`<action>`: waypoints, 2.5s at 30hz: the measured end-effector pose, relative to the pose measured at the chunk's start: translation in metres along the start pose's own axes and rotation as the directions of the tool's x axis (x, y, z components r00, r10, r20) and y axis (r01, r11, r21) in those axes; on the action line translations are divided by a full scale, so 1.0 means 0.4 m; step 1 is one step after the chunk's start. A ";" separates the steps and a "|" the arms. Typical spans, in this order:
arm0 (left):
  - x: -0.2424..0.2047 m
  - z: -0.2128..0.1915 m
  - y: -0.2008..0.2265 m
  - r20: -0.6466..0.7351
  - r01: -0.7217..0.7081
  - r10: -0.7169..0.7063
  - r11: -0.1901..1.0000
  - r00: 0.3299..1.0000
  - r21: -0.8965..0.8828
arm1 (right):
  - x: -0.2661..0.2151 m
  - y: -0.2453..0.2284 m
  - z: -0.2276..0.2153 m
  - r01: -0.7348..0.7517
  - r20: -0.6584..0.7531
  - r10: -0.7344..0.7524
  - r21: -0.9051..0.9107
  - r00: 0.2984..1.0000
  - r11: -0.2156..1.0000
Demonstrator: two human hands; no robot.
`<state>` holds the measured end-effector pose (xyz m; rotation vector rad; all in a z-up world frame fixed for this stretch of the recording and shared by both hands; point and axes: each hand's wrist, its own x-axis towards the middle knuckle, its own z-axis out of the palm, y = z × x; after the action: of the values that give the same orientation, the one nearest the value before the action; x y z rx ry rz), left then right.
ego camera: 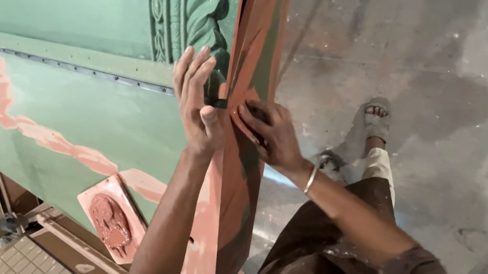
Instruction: The person applies a reddish paste to a large green decorative panel using a small trowel. They repeatedly scoop paste from a square board and spread it along the panel's edges and ornate carved details.
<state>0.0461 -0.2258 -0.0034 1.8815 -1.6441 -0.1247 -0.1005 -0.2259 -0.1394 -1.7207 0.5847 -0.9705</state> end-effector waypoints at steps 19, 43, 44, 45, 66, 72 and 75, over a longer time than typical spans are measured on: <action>-0.055 0.003 -0.021 -0.076 -0.025 0.022 0.999 0.997 -0.042 | -0.032 -0.069 0.058 -0.235 -0.074 0.325 0.543 0.943 0.806; -0.242 -0.063 -0.049 -0.030 0.113 -0.133 0.925 0.991 -0.362 | -0.009 0.104 0.061 -0.572 -0.202 0.611 0.223 0.765 0.790; -0.249 -0.061 -0.055 -0.037 0.116 -0.142 0.911 0.989 -0.396 | 0.004 0.110 0.070 -0.572 -0.197 0.626 0.272 0.754 0.774; -0.258 -0.063 -0.062 -0.044 0.118 -0.151 0.896 0.987 -0.429 | 0.015 0.109 0.084 -0.571 -0.192 0.642 0.320 0.743 0.756; -0.552 -0.286 0.164 0.071 0.263 -0.282 0.733 0.957 -0.627 | -0.386 -0.389 0.023 -0.613 0.391 0.565 0.740 0.726 0.277; -0.609 -0.349 0.285 -0.106 0.063 -0.219 0.646 0.970 -0.760 | -0.430 -0.606 0.033 -0.714 0.518 0.543 0.655 0.661 0.245; -0.658 -0.399 0.296 -0.096 0.058 -0.180 0.694 0.979 -0.718 | -0.452 -0.673 0.047 -0.711 0.575 0.466 0.678 0.672 0.188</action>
<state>-0.0396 0.0757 0.0986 1.3332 -1.1135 -0.5715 -0.2032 0.0171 0.0500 -0.4882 0.3990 -0.2963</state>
